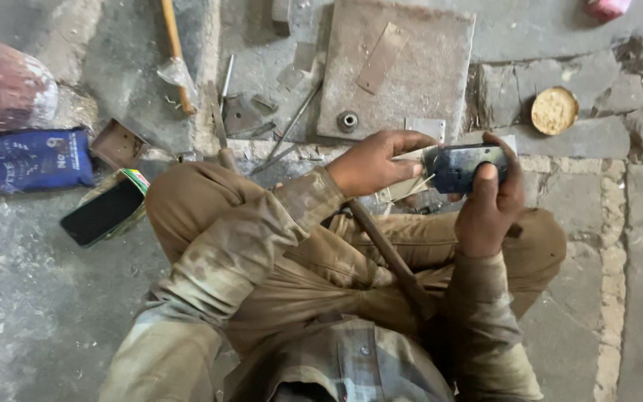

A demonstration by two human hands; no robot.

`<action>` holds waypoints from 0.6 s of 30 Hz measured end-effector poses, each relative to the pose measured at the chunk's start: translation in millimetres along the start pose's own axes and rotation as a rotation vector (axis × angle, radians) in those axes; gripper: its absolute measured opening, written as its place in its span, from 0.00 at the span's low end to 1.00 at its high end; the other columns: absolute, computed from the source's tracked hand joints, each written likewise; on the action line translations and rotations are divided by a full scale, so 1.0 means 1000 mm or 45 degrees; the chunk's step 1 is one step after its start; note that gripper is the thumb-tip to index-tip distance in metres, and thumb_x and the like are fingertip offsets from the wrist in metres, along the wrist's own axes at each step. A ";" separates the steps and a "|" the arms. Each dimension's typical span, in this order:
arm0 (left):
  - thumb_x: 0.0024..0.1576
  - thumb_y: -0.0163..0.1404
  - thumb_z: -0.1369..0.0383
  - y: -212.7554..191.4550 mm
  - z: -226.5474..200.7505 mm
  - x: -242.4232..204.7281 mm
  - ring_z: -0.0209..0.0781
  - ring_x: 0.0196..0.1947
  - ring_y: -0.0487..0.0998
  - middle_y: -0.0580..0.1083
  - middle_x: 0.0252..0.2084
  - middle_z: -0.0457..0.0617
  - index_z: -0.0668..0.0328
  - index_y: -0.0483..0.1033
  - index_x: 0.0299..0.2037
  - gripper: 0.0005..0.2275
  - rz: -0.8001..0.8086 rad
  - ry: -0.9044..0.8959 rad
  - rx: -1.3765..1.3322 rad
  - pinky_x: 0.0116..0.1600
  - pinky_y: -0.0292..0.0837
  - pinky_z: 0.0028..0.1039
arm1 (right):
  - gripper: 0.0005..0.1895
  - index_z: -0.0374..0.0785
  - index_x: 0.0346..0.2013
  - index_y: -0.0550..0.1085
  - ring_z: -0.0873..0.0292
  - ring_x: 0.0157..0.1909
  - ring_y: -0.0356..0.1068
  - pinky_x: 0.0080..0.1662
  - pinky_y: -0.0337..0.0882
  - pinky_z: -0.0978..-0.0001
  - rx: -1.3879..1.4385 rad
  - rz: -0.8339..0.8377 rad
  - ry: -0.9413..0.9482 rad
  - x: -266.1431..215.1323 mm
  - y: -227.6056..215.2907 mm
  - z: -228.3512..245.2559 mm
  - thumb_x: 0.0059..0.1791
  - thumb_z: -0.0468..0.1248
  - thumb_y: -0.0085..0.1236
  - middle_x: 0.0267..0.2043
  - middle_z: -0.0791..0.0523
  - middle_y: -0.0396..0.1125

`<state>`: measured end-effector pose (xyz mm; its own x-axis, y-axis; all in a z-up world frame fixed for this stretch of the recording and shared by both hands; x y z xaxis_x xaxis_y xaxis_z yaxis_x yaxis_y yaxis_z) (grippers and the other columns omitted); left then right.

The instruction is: The person sits on the floor and uses a hammer and a metal punch to create holes in small metal pieces. They repeatedly position the punch on the metal, strike it with the hammer, and then inspect the resulting holes.

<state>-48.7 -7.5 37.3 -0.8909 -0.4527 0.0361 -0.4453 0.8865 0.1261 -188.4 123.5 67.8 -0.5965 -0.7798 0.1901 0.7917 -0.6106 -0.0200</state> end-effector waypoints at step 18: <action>0.57 0.59 0.62 -0.009 0.063 -0.004 0.29 0.38 0.78 0.83 0.38 0.44 0.66 0.82 0.46 0.14 -0.036 -0.409 0.089 0.48 0.76 0.25 | 0.16 0.37 0.67 0.69 0.69 0.35 0.66 0.33 0.68 0.79 0.342 -0.058 0.350 -0.026 0.016 -0.073 0.65 0.37 0.44 0.42 0.57 0.66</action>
<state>-46.8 -8.2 -26.3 -0.8559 -0.4331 -0.2826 -0.4651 0.8836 0.0542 -169.8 124.1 -9.2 -0.6162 -0.7828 -0.0864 0.7479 -0.6160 0.2473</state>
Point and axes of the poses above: each hand's wrist, its own x-axis towards the middle knuckle, its own y-axis out of the palm, z = x × y, the point moved 5 cm from there along x, towards the middle knuckle
